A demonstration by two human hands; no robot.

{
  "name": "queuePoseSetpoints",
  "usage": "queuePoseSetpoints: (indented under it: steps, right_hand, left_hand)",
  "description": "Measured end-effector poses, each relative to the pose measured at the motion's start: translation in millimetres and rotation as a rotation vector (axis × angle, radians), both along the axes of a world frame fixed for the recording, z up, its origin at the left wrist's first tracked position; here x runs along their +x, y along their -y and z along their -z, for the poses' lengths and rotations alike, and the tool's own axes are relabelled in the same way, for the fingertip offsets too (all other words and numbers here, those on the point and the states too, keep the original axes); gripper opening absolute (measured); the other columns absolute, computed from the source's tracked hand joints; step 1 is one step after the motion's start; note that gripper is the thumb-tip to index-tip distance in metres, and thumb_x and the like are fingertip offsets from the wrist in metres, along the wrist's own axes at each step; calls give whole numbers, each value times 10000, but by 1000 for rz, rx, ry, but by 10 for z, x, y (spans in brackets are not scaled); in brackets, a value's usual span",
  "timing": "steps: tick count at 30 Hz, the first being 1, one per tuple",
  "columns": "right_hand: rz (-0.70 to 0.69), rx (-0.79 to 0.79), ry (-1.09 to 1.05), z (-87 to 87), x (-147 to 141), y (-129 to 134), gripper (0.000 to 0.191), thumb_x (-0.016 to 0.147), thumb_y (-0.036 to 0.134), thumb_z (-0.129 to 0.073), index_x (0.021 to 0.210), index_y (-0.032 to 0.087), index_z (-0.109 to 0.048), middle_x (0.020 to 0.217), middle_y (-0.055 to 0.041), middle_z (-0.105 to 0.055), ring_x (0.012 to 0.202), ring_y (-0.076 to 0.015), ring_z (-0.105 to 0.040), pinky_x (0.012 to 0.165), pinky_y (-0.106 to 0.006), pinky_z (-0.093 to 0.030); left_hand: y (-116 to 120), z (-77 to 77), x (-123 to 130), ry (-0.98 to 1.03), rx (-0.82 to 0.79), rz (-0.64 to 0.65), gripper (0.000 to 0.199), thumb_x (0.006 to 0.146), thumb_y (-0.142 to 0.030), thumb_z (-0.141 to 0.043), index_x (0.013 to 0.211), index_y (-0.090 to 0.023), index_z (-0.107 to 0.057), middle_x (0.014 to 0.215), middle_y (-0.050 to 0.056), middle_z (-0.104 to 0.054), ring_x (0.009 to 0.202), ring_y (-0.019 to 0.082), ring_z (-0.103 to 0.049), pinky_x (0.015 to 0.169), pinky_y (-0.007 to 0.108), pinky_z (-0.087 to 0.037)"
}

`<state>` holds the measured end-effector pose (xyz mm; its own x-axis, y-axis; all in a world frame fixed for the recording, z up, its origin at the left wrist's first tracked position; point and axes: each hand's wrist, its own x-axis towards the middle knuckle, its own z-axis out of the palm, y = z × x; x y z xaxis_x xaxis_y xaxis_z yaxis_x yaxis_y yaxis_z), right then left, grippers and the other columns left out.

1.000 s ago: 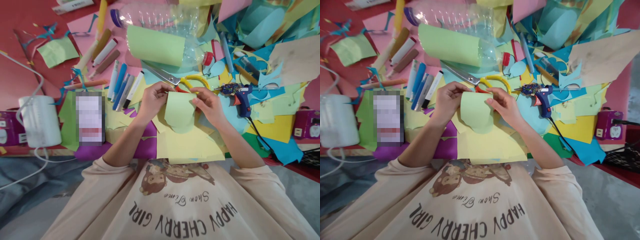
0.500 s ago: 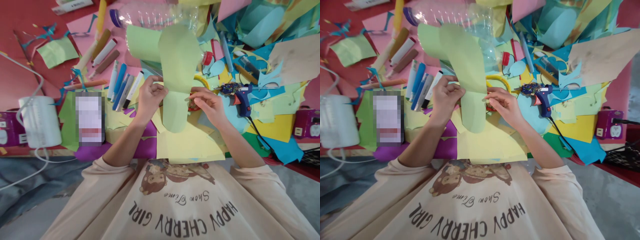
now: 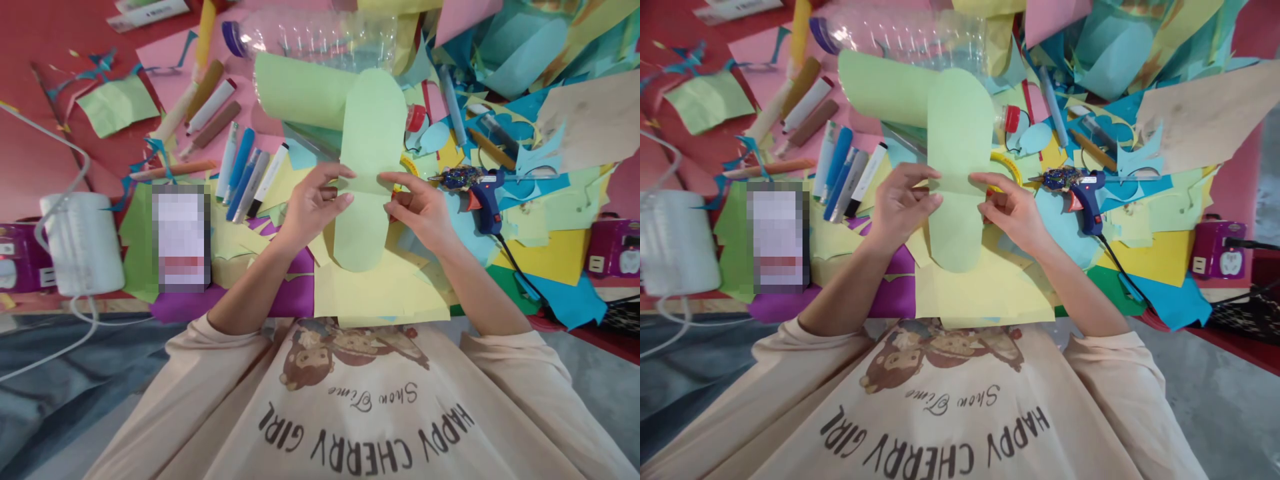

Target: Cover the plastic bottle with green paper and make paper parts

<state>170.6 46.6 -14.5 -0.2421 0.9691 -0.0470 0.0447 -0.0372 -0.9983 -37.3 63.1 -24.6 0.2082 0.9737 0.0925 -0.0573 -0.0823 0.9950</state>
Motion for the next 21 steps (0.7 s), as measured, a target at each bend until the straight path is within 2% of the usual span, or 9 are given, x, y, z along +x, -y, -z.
queuePoseSetpoints:
  steps: [2,5,7,9,12,17,21]
  right_hand:
    - [-32,25,17,-14,0,11,366,783,442,-700,1117,303,-648,1093,-18,-630,637,-99,-570,629,-339,-610]
    - [-54,64,80,-33,3,26,380,839,447,-638,1194,318,-601,1209,-23,-611,692,-119,-606,666,-352,-611]
    - [-8,159,177,-24,12,24,348,895,423,-558,1227,320,-569,1243,-36,-609,789,-158,-642,724,-375,-607]
    - [28,326,335,9,21,10,297,933,341,-482,1214,304,-569,1236,-57,-620,966,-213,-645,860,-431,-577]
    - [-19,507,594,88,19,-11,332,902,175,-444,1195,271,-569,1206,-81,-630,1159,-259,-570,1027,-510,-475]
    - [-44,525,849,175,-28,-7,493,849,60,-383,1305,222,-481,1314,-127,-528,1252,-300,-457,1059,-583,-405]
    - [-79,500,941,189,-96,-51,586,836,41,-359,1402,189,-392,1218,-156,-516,1189,-327,-466,1009,-596,-427]
  left_hand:
    - [19,-26,-5,-15,-60,104,249,763,-355,-733,969,-223,-684,1033,18,-696,777,89,-653,670,210,-535]
    - [31,-54,-3,13,-150,128,272,734,-274,-747,994,-210,-705,1067,34,-712,913,146,-686,761,242,-565]
    - [15,-47,-9,35,-143,79,279,714,-229,-744,990,-212,-709,1065,32,-715,959,165,-687,789,255,-569]
    - [-14,-25,-27,39,-95,-11,264,702,-195,-731,965,-214,-712,1046,26,-715,978,173,-686,808,263,-566]
    - [-56,10,-63,49,-34,-134,231,708,-175,-710,934,-221,-707,1001,12,-714,959,167,-686,790,260,-557]
    - [-91,58,-97,116,-23,-180,212,730,-196,-724,935,-245,-698,964,-38,-725,792,103,-662,648,244,-517]
    - [-99,89,-104,109,-5,-177,221,719,-255,-759,929,-265,-691,960,-52,-722,821,112,-661,659,267,-506]
